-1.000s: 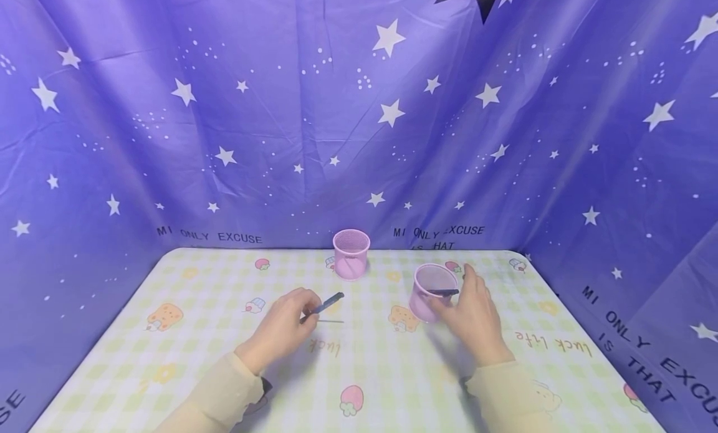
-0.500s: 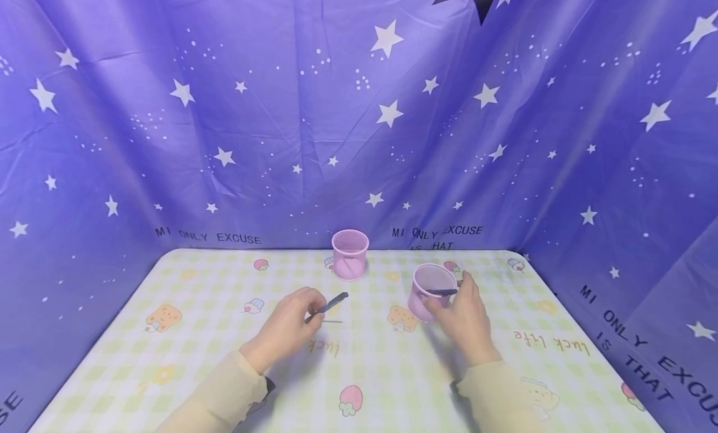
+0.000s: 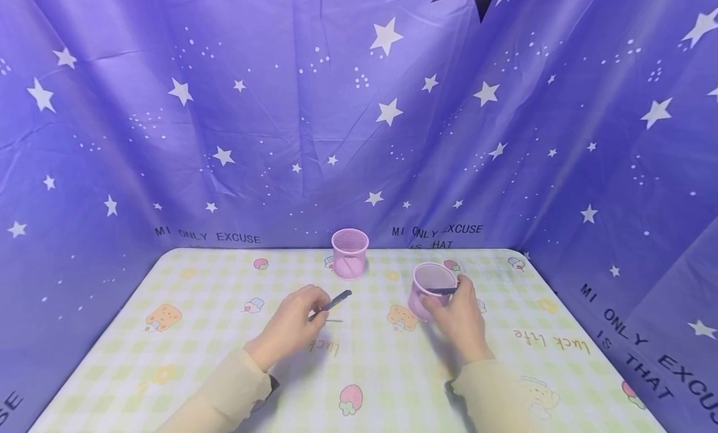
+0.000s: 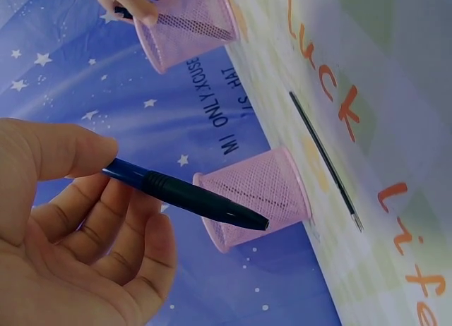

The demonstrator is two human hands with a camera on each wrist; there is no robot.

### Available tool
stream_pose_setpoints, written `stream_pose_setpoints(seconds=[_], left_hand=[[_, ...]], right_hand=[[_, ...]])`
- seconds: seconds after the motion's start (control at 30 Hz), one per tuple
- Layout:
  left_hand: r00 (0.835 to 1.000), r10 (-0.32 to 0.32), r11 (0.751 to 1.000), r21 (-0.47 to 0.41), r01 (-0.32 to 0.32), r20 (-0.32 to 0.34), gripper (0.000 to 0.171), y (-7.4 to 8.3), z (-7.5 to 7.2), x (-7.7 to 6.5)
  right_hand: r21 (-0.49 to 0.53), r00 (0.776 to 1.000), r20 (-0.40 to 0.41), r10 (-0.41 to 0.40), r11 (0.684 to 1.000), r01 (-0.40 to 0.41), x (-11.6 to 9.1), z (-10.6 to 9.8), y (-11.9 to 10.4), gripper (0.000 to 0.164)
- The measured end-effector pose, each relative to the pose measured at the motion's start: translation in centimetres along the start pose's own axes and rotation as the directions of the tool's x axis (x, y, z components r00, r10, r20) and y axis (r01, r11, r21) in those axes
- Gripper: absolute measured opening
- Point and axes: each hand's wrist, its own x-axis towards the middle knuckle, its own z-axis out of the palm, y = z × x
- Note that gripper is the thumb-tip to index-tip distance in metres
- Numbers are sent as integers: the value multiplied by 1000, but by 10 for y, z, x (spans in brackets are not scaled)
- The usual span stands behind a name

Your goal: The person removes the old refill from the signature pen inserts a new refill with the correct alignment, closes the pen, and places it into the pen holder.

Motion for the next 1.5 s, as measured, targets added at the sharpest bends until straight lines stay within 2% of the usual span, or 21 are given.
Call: stream_pose_setpoints(seconds=[0.23,0.57,0.87,1.03,1.27,1.5], left_hand=[[1000,7,1000,-10,-6,11,12,3,3,3],[1000,27,998,-58,-26,9,12,12,9,9],[998,65,996,-63,-65,3,12,22,15,16],[999,50,997,-59,-49,16,12,25,16,18],[998,69,996,-55,-69,12,11,26,20,24],[998,55,996,-67,-54,18,12,29,22,32]], right_hand=[[102,999,-26,22,995,-19,2,4,2,100],[127,997,-36,74,989,-69,4,8,5,101],[170,994,2,105,980,-104,4,11,5,105],[197,992,23,125,972,-127,5,14,6,106],[214,988,41,150,964,-155,8,17,8,110],[219,984,58,169,959,-178,9,17,9,109]])
